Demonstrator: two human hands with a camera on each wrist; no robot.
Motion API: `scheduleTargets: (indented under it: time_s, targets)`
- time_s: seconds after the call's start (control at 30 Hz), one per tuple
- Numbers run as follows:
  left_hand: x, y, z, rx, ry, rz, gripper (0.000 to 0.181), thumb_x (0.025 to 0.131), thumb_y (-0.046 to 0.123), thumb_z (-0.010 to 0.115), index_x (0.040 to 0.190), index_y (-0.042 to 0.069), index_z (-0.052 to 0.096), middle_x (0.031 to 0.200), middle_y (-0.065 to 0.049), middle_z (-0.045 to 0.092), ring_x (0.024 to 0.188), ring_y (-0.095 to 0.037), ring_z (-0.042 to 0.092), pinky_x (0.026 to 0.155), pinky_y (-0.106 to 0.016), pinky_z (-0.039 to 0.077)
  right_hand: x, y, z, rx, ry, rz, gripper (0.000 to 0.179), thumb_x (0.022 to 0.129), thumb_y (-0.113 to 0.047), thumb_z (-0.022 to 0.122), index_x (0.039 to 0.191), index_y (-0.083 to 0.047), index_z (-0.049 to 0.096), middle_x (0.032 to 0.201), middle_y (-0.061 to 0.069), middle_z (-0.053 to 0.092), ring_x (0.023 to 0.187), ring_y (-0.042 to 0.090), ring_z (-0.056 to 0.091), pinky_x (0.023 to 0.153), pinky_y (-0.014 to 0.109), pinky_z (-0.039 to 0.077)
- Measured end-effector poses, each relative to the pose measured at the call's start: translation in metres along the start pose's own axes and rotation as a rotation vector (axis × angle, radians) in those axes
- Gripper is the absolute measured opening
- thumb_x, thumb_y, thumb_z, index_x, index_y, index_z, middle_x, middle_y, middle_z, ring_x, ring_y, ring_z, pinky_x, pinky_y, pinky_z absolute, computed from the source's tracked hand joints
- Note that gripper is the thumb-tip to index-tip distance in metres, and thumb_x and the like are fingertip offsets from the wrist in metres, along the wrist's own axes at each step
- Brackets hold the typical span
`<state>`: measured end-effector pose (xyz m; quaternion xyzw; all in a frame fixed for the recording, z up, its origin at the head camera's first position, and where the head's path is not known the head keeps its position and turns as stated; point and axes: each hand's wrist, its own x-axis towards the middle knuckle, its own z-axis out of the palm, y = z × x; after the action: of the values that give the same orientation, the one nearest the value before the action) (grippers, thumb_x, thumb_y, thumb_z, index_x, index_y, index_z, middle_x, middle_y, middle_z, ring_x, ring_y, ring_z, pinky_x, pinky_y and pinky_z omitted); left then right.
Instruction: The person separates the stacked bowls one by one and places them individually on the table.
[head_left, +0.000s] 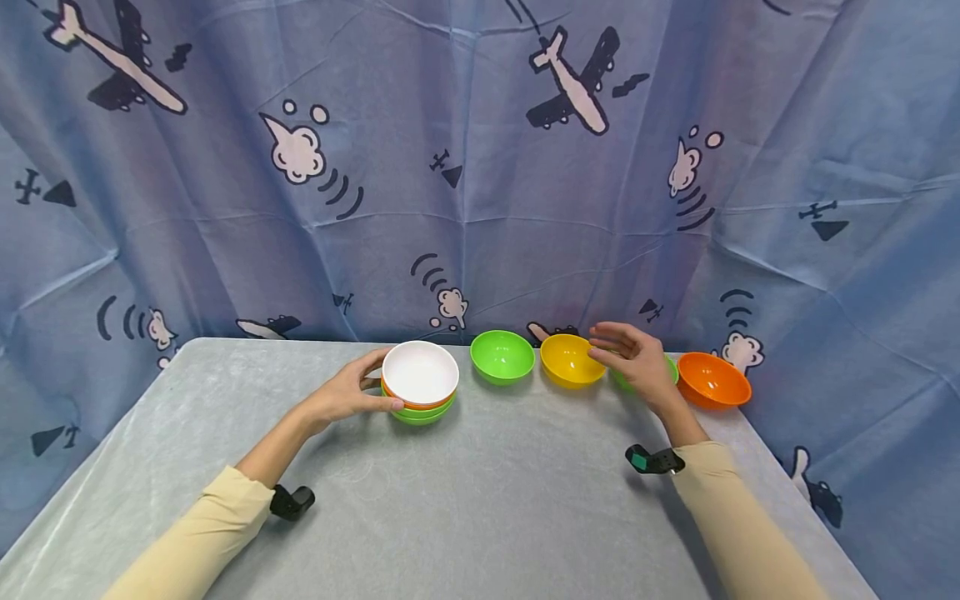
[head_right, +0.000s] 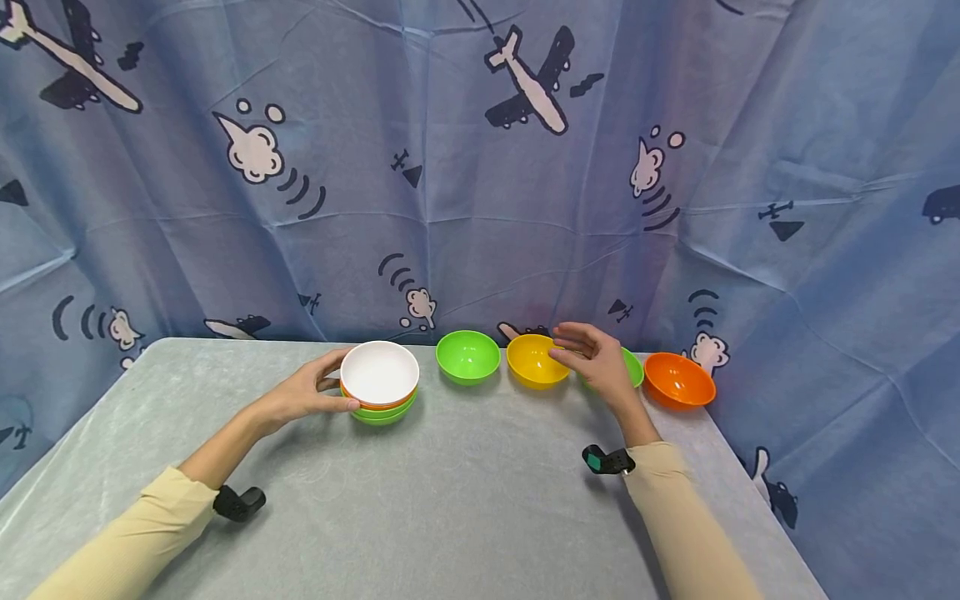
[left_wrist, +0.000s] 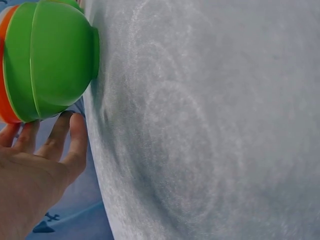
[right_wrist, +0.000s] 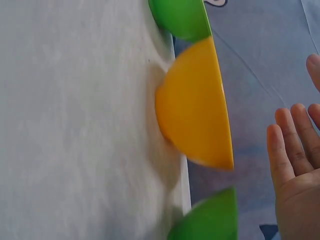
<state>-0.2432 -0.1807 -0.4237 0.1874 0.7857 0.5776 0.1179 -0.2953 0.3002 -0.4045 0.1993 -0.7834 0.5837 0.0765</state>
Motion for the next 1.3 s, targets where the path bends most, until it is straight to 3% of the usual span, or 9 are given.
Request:
scheduleTargets:
  time_s: [0.3, 0.6, 0.87, 1.3]
  targets:
    - [0.000, -0.001, 0.000, -0.002, 0.001, -0.001, 0.088, 0.085, 0.021, 0.085, 0.157, 0.010, 0.035, 0.156, -0.013, 0.037, 0.141, -0.044, 0.035, 0.109, -0.062, 0.034, 0.011, -0.001, 0.028, 0.045, -0.037, -0.026, 0.048, 0.094, -0.004, 0.074, 0.136, 0.009, 0.056, 0.131, 0.018, 0.063, 0.121, 0.045, 0.057, 0.093, 0.026, 0.052]
    - [0.000, -0.001, 0.000, 0.014, 0.000, -0.003, 0.089, 0.085, 0.023, 0.085, 0.158, 0.011, 0.035, 0.157, -0.013, 0.037, 0.141, -0.044, 0.034, 0.110, -0.062, 0.034, 0.019, -0.004, 0.054, 0.067, -0.045, -0.035, 0.045, 0.092, -0.002, 0.075, 0.133, 0.007, 0.060, 0.131, 0.027, 0.060, 0.118, 0.041, 0.061, 0.092, 0.028, 0.053]
    - [0.000, 0.001, -0.001, 0.034, 0.004, 0.010, 0.088, 0.085, 0.022, 0.085, 0.157, 0.011, 0.036, 0.156, -0.012, 0.038, 0.143, -0.040, 0.032, 0.112, -0.058, 0.033, 0.027, -0.008, 0.078, 0.135, -0.096, -0.104, 0.043, 0.093, 0.004, 0.071, 0.132, 0.013, 0.057, 0.129, 0.029, 0.061, 0.118, 0.049, 0.057, 0.093, 0.030, 0.054]
    - [0.000, 0.000, -0.001, 0.027, 0.005, -0.001, 0.088, 0.085, 0.022, 0.086, 0.158, 0.013, 0.036, 0.157, -0.012, 0.037, 0.141, -0.042, 0.034, 0.109, -0.059, 0.036, 0.030, -0.012, 0.113, 0.192, -0.161, -0.064, 0.040, 0.092, 0.011, 0.069, 0.131, 0.012, 0.059, 0.130, 0.036, 0.056, 0.118, 0.051, 0.056, 0.093, 0.030, 0.054]
